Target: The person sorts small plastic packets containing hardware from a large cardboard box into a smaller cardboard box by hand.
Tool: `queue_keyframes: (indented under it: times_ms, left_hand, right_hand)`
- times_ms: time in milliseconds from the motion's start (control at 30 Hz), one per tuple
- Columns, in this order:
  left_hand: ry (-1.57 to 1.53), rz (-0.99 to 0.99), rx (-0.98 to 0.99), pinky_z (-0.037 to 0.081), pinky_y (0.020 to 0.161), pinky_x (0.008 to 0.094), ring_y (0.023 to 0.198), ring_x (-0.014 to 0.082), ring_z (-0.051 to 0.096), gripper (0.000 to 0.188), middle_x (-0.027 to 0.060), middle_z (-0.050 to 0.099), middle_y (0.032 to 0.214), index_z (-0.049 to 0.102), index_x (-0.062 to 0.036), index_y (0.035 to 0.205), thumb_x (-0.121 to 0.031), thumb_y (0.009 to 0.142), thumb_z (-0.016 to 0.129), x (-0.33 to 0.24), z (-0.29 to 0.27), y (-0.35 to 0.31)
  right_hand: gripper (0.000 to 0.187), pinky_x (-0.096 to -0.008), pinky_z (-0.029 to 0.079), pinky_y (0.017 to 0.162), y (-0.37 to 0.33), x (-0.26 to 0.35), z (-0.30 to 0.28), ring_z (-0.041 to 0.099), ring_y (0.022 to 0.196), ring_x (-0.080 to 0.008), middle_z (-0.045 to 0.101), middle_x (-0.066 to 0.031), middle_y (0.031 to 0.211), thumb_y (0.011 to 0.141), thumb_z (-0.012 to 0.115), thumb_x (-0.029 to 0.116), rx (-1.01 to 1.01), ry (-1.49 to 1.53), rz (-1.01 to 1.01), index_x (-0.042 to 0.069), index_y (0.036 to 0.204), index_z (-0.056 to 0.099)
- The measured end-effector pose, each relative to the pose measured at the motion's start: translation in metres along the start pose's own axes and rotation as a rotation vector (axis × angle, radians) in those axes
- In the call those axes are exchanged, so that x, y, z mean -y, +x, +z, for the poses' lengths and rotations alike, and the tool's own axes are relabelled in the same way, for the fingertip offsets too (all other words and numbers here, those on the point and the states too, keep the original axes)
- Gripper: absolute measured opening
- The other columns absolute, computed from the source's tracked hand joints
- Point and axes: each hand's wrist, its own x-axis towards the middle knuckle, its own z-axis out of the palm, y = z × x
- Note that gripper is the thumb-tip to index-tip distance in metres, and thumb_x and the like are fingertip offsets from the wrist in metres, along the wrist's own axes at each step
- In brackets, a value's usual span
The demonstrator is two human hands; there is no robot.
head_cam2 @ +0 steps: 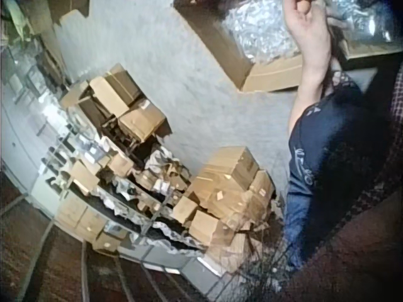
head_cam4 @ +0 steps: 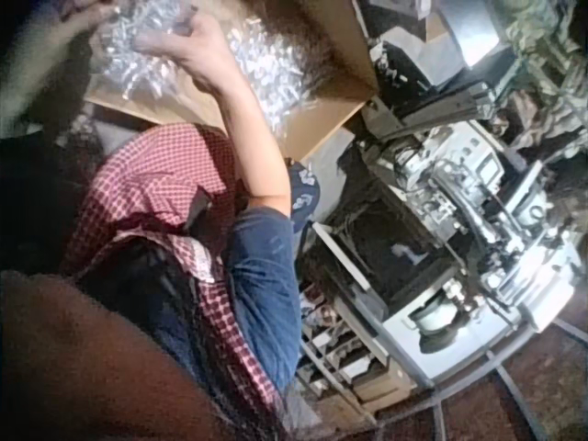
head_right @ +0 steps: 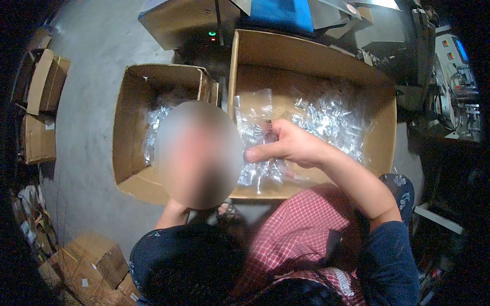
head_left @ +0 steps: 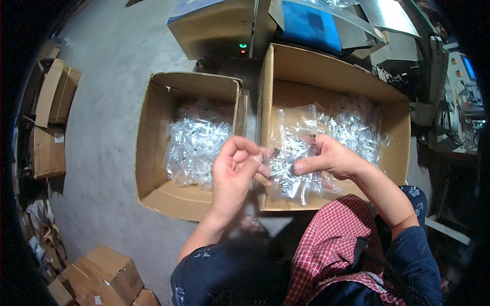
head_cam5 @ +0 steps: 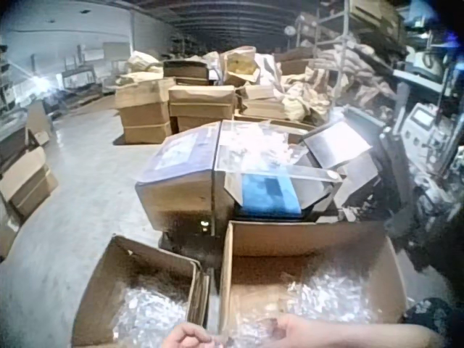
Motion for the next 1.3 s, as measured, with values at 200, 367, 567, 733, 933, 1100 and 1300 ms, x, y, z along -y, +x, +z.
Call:
queue_keyframes:
  times_ms: [200,367,567,733,933,1100,1300]
  left_hand:
    - [0.131,-0.028,0.029,0.059,0.063,0.0269,0.088,0.0139,0.062,0.023,0.0107,0.06,0.095,0.046,0.0002,0.109,-0.008,0.093,0.061,-0.002,0.0,0.001]
    - [0.098,0.051,-0.013,0.06,0.067,0.0321,0.096,0.0231,0.066,0.018,0.0185,0.064,0.102,0.044,-0.0014,0.104,-0.005,0.093,0.058,0.011,-0.009,0.004]
    - [0.05,0.047,-0.015,0.059,0.073,0.0366,0.101,0.0275,0.063,0.029,0.0211,0.06,0.114,0.042,-0.0006,0.112,0.001,0.086,0.055,0.003,-0.017,0.007]
    - [0.047,-0.08,0.093,0.052,0.084,0.0339,0.108,0.0242,0.058,0.052,0.0168,0.057,0.116,0.043,-0.0005,0.125,-0.004,0.079,0.067,-0.004,-0.011,0.006]
    - [0.119,-0.144,0.069,0.048,0.083,0.0281,0.099,0.0151,0.058,0.054,0.0089,0.062,0.102,0.051,-0.0002,0.122,-0.01,0.076,0.079,-0.007,0.001,0.005]
    - [0.088,-0.139,0.022,0.049,0.084,0.0287,0.097,0.0133,0.059,0.053,0.0061,0.064,0.098,0.054,-0.0006,0.123,-0.01,0.077,0.079,-0.002,-0.005,0.006]
    - [0.133,-0.145,0.058,0.047,0.09,0.0293,0.097,0.0132,0.059,0.055,0.0056,0.063,0.102,0.051,-0.0017,0.127,-0.006,0.078,0.076,-0.001,-0.003,0.009]
  right_hand:
    - [0.036,-0.0255,0.052,0.075,-0.002,0.007,0.008,0.064,0.084,-0.0108,0.07,-0.0069,0.096,0.082,0.079,0.021,0.014,-0.026,0.054,0.001,0.108,0.066]
    - [0.035,-0.0263,0.051,0.08,-0.001,0.004,0.008,0.064,0.087,-0.0119,0.071,-0.0076,0.098,0.079,0.081,0.018,-0.014,-0.015,0.024,0.0,0.106,0.067]
    - [0.04,-0.0249,0.051,0.074,-0.005,0.007,0.003,0.064,0.083,-0.011,0.071,-0.0064,0.094,0.074,0.084,0.02,0.148,-0.186,0.057,0.0,0.105,0.068]
    - [0.049,-0.0205,0.036,0.035,0.001,0.021,0.016,0.054,0.05,-0.0056,0.071,-0.0073,0.089,0.074,0.079,0.02,0.215,-0.39,0.292,0.0,0.116,0.063]
    - [0.032,-0.0215,0.041,0.04,0.009,0.03,0.027,0.055,0.05,-0.0073,0.065,-0.0007,0.071,0.075,0.082,0.02,0.325,-0.321,0.242,0.005,0.098,0.066]
    - [0.031,-0.0211,0.042,0.041,0.008,0.033,0.028,0.055,0.052,-0.0066,0.065,0.0006,0.072,0.077,0.08,0.019,0.298,-0.323,0.267,0.007,0.101,0.067]
    - [0.035,-0.0211,0.042,0.04,0.011,0.021,0.026,0.055,0.049,-0.0065,0.065,0.0003,0.072,0.08,0.077,0.015,0.343,-0.438,0.225,0.006,0.11,0.061]
